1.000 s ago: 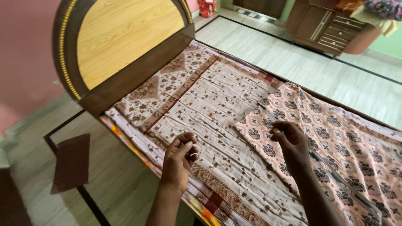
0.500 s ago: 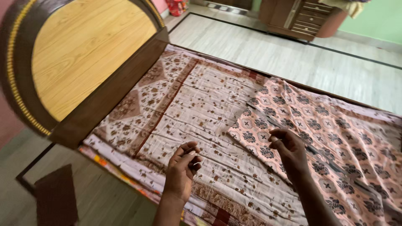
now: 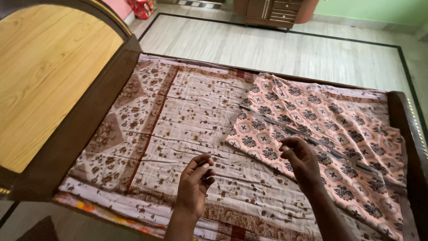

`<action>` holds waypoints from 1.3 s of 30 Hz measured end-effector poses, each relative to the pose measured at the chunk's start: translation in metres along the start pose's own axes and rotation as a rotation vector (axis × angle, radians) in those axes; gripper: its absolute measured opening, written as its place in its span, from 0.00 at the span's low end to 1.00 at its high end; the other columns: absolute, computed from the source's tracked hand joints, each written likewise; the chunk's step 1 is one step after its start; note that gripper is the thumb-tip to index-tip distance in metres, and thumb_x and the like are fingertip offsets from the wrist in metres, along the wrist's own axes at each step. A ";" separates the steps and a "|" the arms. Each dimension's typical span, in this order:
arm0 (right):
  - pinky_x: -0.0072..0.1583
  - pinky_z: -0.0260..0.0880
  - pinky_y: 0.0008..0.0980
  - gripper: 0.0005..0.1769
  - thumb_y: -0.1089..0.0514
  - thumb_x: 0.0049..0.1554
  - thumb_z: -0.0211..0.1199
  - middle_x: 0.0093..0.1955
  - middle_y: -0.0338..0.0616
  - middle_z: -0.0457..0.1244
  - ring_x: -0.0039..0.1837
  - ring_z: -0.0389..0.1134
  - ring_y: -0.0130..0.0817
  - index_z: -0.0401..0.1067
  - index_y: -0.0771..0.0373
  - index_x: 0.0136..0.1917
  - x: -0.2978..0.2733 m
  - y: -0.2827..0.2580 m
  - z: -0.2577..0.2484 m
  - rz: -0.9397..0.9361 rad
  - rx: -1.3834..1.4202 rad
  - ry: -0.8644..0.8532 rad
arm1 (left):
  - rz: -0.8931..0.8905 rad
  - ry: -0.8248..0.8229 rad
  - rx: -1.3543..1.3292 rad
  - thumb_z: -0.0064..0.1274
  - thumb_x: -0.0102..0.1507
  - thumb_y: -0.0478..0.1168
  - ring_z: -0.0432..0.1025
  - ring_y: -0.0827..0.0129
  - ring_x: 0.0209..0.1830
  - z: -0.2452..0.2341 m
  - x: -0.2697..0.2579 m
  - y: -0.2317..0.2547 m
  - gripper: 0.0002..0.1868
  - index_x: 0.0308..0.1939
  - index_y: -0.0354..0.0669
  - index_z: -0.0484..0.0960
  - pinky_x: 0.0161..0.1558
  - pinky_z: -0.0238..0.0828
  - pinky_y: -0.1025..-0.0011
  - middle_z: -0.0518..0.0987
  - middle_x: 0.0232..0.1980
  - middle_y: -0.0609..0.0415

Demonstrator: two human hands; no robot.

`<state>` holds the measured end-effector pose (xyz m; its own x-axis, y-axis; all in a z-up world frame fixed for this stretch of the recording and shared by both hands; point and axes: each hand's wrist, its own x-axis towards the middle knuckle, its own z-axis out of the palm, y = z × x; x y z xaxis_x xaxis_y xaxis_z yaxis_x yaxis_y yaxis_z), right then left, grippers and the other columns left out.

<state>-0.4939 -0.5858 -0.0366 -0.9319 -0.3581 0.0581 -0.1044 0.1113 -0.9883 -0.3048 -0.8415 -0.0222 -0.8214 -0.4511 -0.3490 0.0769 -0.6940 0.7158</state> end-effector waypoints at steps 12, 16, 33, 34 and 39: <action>0.60 0.72 0.38 0.14 0.60 0.61 0.58 0.54 0.49 0.68 0.54 0.69 0.36 0.72 0.65 0.60 0.011 0.032 -0.033 0.173 0.059 0.113 | -0.100 -0.014 0.136 0.47 0.65 0.35 0.77 0.70 0.48 0.011 0.035 -0.020 0.15 0.55 0.42 0.80 0.48 0.72 0.69 0.82 0.48 0.54; 0.60 0.72 0.39 0.14 0.61 0.61 0.59 0.54 0.51 0.66 0.54 0.68 0.38 0.71 0.67 0.60 0.015 0.044 -0.038 0.236 0.125 0.096 | -0.114 0.009 0.184 0.44 0.66 0.36 0.76 0.70 0.53 0.014 0.048 -0.029 0.16 0.56 0.43 0.81 0.52 0.72 0.67 0.82 0.52 0.54; 0.58 0.71 0.37 0.14 0.61 0.59 0.59 0.51 0.45 0.68 0.50 0.69 0.34 0.73 0.65 0.59 0.041 0.143 -0.023 0.466 0.206 0.029 | -0.283 0.036 0.226 0.45 0.66 0.42 0.71 0.68 0.58 -0.005 0.135 -0.112 0.22 0.64 0.46 0.76 0.55 0.72 0.66 0.79 0.60 0.56; 0.58 0.71 0.36 0.15 0.62 0.59 0.59 0.51 0.45 0.68 0.50 0.69 0.34 0.73 0.65 0.59 0.043 0.150 -0.023 0.454 0.204 0.017 | -0.301 0.055 0.230 0.45 0.66 0.42 0.71 0.68 0.58 -0.007 0.139 -0.118 0.22 0.64 0.46 0.76 0.54 0.72 0.66 0.79 0.60 0.56; 0.55 0.70 0.35 0.14 0.60 0.61 0.59 0.49 0.43 0.67 0.48 0.68 0.32 0.72 0.65 0.59 0.053 0.179 -0.015 0.547 0.269 0.063 | -0.368 0.103 0.205 0.45 0.67 0.41 0.73 0.68 0.59 -0.021 0.168 -0.150 0.22 0.64 0.46 0.76 0.53 0.75 0.67 0.79 0.59 0.54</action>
<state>-0.5673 -0.5709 -0.2079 -0.8451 -0.2582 -0.4681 0.4790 0.0229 -0.8775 -0.4423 -0.8242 -0.2008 -0.7113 -0.2555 -0.6548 -0.3331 -0.6978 0.6341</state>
